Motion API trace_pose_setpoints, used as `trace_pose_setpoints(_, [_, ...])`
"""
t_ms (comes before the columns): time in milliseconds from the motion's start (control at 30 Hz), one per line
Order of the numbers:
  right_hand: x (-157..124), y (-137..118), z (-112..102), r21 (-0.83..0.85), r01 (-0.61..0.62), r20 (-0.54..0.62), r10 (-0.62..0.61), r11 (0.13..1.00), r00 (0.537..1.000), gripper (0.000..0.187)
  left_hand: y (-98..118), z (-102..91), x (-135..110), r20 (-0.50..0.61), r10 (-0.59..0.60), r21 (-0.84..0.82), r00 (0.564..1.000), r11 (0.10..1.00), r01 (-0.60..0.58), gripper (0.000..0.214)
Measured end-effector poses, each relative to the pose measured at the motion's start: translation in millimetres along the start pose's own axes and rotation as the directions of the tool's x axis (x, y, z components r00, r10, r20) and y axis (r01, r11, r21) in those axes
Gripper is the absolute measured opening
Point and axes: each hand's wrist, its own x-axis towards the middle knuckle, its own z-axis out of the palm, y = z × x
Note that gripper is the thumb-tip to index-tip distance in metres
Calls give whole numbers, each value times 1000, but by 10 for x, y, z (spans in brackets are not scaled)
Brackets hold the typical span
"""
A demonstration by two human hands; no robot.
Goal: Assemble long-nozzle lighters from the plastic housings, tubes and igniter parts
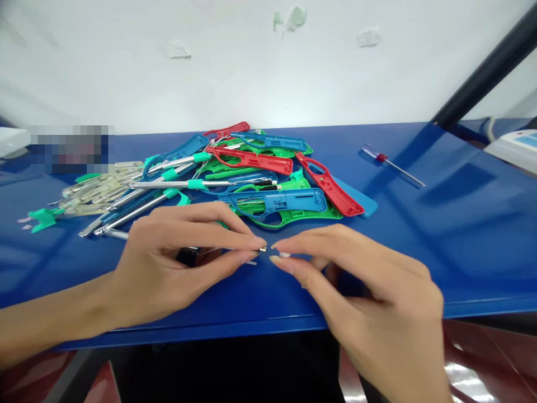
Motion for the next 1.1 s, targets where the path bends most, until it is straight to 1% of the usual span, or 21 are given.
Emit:
trace_pose_setpoints(100, [19, -19, 3, 60, -124, -44, 127, 990, 991, 3, -10, 3, 1, 0, 25, -8, 1000, 1000, -25, 15])
trace_pose_setpoints(200, [7, -15, -3, 48, -173, -24, 174, 984, 984, 6, -18, 0, -6, 4, 52, -21, 999, 998, -52, 16])
trace_pose_setpoints(300, [-11, 3, -18, 55, -182, -4, 183, 982, 983, 8, -21, -5, -19, 16, 52, -22, 999, 998, -52, 17])
trace_pose_setpoints(433, [-16, 13, -24, 57, -196, -15, 197, 979, 980, 11, -16, -6, -29, 23, 59, -32, 998, 998, -59, 16])
trace_pose_setpoints(633, [-21, 61, -49, 30, -155, 5, 155, 987, 988, 10, -11, -1, -15, 21, 73, -44, 997, 996, -72, 14])
trace_pose_setpoints(733, [-16, 59, -54, 50, -141, 13, 141, 989, 990, 9, -2, -6, -15, 10, 70, -46, 997, 996, -70, 14])
trace_pose_setpoints(833, [-11, 34, -48, 93, -140, 11, 139, 986, 990, 6, 7, -9, -18, 7, 73, -38, 997, 997, -72, 14])
trace_pose_setpoints(900, [-9, 23, -44, 108, -133, 18, 132, 985, 991, 7, 6, -8, -17, 11, 72, -32, 997, 997, -71, 14])
trace_pose_setpoints(1100, [8, 26, -39, 95, -147, 4, 147, 985, 989, 7, -16, 4, -7, 12, 79, -37, 997, 996, -79, 14])
